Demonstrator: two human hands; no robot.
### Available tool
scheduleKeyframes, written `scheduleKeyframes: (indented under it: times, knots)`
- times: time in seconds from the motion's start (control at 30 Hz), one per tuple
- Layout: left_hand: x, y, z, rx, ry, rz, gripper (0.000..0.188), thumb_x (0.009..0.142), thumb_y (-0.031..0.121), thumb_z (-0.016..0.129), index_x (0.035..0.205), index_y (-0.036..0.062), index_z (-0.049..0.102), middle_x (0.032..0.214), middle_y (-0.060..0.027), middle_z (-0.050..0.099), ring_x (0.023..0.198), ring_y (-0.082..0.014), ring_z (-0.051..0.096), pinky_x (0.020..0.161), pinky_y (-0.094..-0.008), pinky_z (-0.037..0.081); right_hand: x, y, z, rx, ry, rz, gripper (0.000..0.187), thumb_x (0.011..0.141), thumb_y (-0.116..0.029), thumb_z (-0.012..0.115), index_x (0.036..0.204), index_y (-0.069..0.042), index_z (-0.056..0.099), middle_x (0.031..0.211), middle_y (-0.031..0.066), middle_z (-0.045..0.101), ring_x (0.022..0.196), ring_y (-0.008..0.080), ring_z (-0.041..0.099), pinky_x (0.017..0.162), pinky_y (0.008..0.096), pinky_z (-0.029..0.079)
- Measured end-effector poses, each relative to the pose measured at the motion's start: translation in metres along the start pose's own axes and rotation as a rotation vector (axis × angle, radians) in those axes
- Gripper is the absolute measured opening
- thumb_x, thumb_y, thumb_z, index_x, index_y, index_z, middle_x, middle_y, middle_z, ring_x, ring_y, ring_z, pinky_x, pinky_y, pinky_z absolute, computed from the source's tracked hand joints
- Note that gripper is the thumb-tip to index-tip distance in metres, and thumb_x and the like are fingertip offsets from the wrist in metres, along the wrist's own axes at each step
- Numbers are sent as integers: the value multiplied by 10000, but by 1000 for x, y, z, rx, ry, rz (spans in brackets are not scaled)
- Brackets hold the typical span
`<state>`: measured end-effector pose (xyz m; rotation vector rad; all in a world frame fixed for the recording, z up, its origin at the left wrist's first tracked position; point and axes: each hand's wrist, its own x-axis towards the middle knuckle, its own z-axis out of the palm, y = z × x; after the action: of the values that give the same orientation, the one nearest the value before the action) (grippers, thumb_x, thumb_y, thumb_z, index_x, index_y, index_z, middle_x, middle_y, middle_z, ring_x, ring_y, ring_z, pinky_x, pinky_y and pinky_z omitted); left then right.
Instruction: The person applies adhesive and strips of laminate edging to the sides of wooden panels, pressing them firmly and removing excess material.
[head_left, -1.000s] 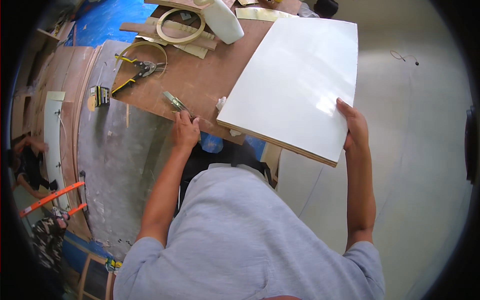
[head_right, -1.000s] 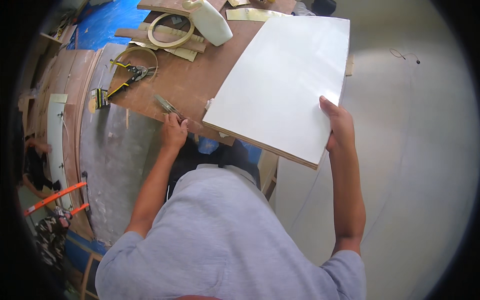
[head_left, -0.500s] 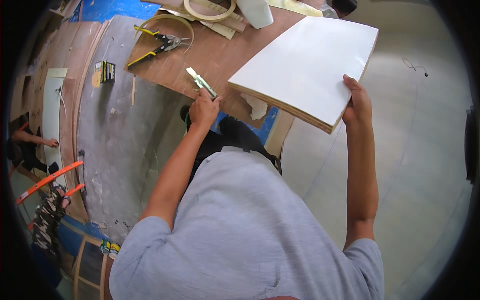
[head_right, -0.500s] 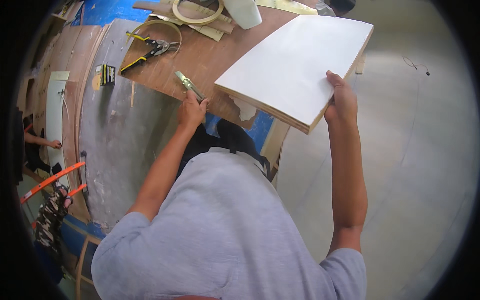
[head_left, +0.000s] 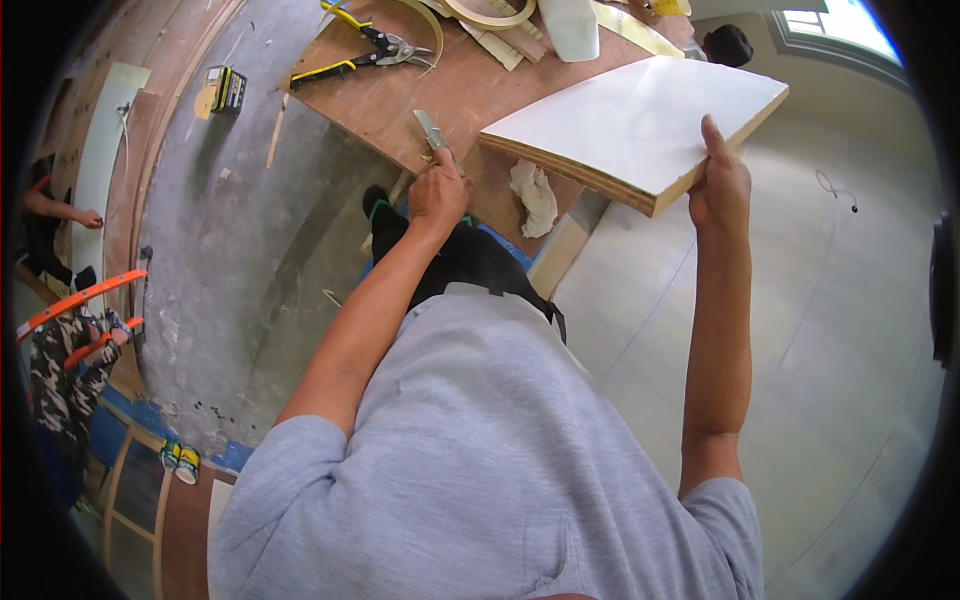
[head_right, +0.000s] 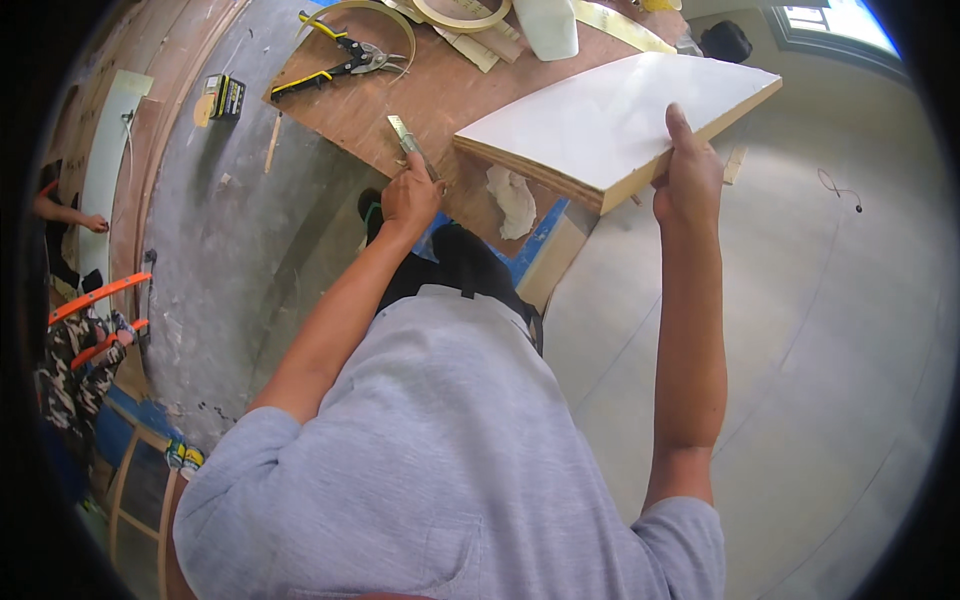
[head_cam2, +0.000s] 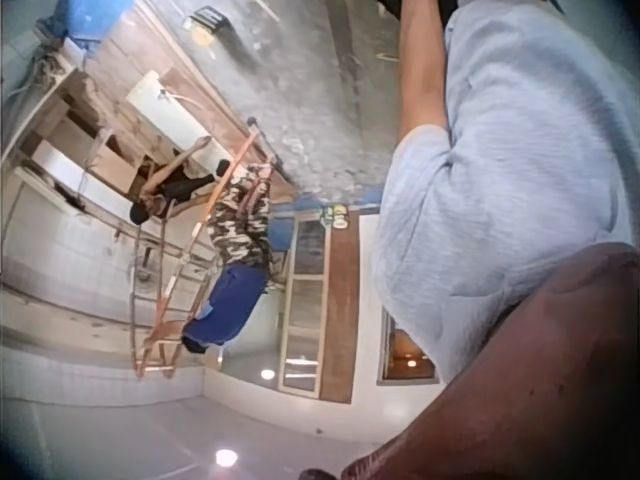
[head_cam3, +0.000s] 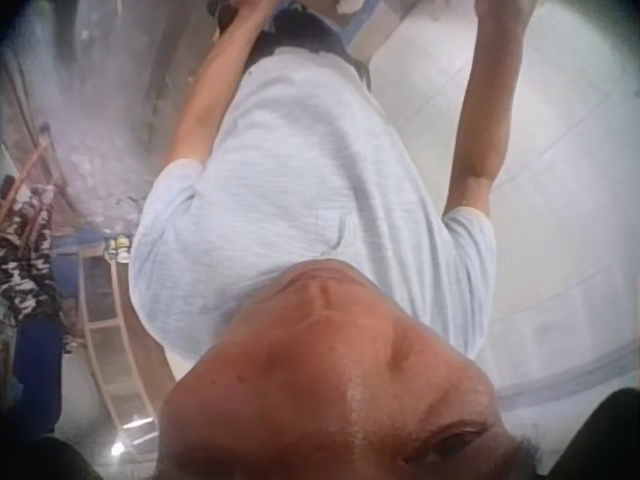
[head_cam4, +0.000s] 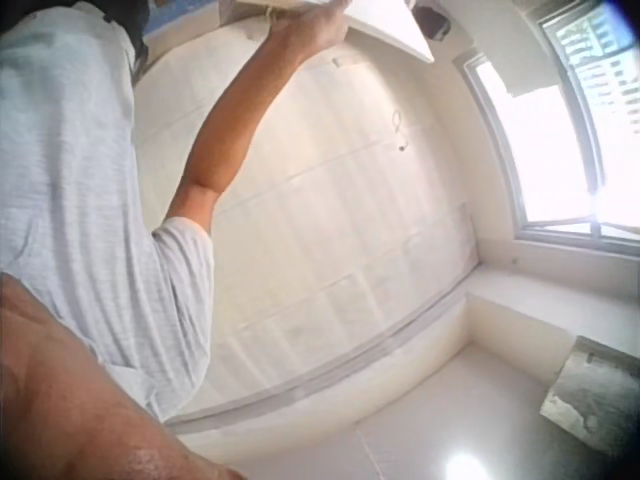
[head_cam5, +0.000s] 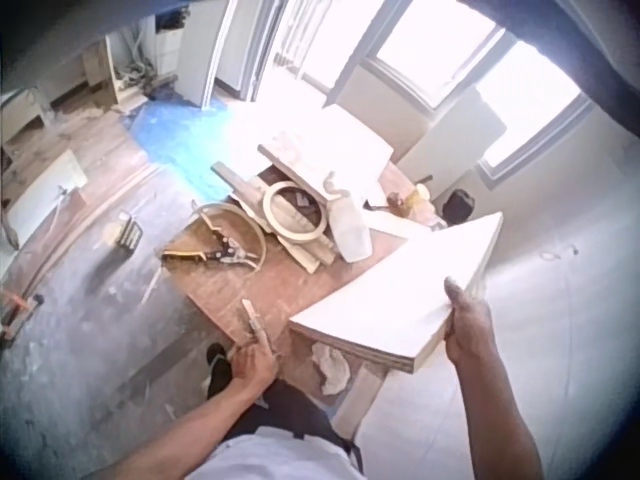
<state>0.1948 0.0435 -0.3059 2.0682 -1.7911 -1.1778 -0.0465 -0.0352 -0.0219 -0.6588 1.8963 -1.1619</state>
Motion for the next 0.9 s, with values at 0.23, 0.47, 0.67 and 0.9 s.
scheduleKeyframes:
  times: [0.23,0.47,0.67,0.9]
  knots:
    - [-7,5,15,-81,86,-53,538,901,306,784,1203,5,457,1106,-311,691,1011,-446,718,862,-508,587,33,7,22,-958,414,-973,704,1043,-484,582,1512,32,482,1577,293,441,1500,414,385,1216,480,311]
    - [-5,15,26,-125,213,-194,538,898,310,771,1198,33,420,1100,-284,690,990,-470,710,829,-557,578,60,-40,69,-1020,-113,-832,474,1070,-446,497,1371,-133,686,1301,153,723,1215,304,671,1070,384,469]
    - [-9,25,45,-163,392,-296,479,889,207,717,1227,21,433,1123,-294,668,942,-471,721,797,-546,593,76,-44,82,-1030,-235,-1119,461,1075,-428,432,1367,-167,677,1313,146,713,1244,404,636,1096,472,449]
    - [-17,36,32,-170,470,-324,342,898,100,641,1173,-2,465,1127,-295,647,886,-475,730,761,-531,612,77,-54,93,-892,-665,-1029,573,1078,-527,415,1412,-127,654,1263,80,741,1055,231,703,919,360,537]
